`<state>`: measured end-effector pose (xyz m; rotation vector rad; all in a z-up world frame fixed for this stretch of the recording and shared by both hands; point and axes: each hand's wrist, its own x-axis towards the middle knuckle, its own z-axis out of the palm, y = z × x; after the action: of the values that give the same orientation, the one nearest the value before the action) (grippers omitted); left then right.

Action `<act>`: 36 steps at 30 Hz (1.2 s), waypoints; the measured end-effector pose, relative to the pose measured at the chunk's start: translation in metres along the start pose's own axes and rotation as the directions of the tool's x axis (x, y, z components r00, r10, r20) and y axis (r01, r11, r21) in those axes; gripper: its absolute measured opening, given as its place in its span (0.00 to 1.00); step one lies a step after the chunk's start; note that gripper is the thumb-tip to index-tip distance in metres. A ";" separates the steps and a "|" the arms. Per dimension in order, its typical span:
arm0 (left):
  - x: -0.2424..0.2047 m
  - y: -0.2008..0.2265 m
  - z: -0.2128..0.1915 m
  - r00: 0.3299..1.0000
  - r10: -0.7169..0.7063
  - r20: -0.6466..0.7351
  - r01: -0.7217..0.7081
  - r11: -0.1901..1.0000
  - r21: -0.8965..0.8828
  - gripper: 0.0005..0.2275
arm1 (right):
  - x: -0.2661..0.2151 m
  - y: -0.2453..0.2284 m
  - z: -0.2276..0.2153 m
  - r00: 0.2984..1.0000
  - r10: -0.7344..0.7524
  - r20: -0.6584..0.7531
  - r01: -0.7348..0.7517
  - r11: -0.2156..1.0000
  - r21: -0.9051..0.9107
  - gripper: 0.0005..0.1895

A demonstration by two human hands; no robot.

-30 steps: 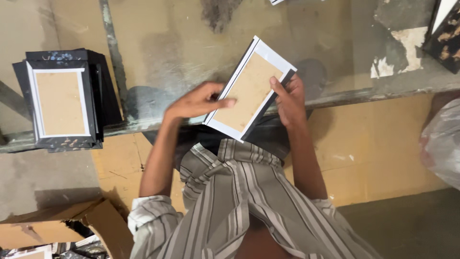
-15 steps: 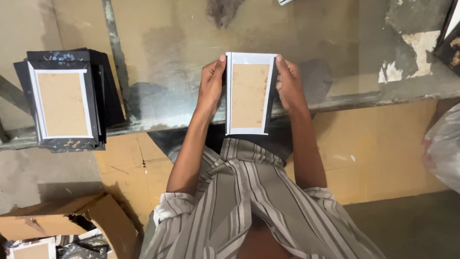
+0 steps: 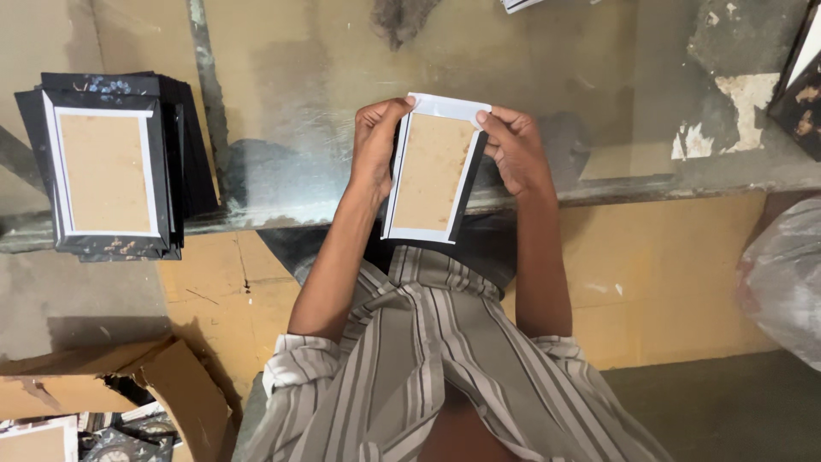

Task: The person assembles notebooks by placing a beige insert into a black cover with a clock design, pressing the edges to secure it, and stacking the finished units. The person repeats this process for multiple notebooks.

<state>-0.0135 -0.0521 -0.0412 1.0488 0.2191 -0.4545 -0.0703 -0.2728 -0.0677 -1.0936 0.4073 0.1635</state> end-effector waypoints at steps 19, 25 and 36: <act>0.012 0.053 -0.023 0.593 0.298 0.748 -0.805 0.179 0.566 0.30 | -0.004 -0.012 0.032 0.727 -0.632 0.270 0.502 0.222 -0.836 0.05; 0.001 0.042 -0.022 0.710 0.070 0.701 -0.699 0.193 0.688 0.10 | -0.020 -0.033 0.033 0.733 -0.487 0.475 0.632 0.230 -0.740 0.30; 0.108 0.032 -0.028 0.839 0.226 0.495 -0.519 0.607 0.602 0.14 | -0.037 -0.021 0.042 0.778 -0.326 0.538 0.610 0.182 -0.771 0.28</act>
<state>0.0983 -0.0415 -0.0714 1.7142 -0.5906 -0.3333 -0.0871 -0.2430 -0.0193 -2.3033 -0.4113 -0.0642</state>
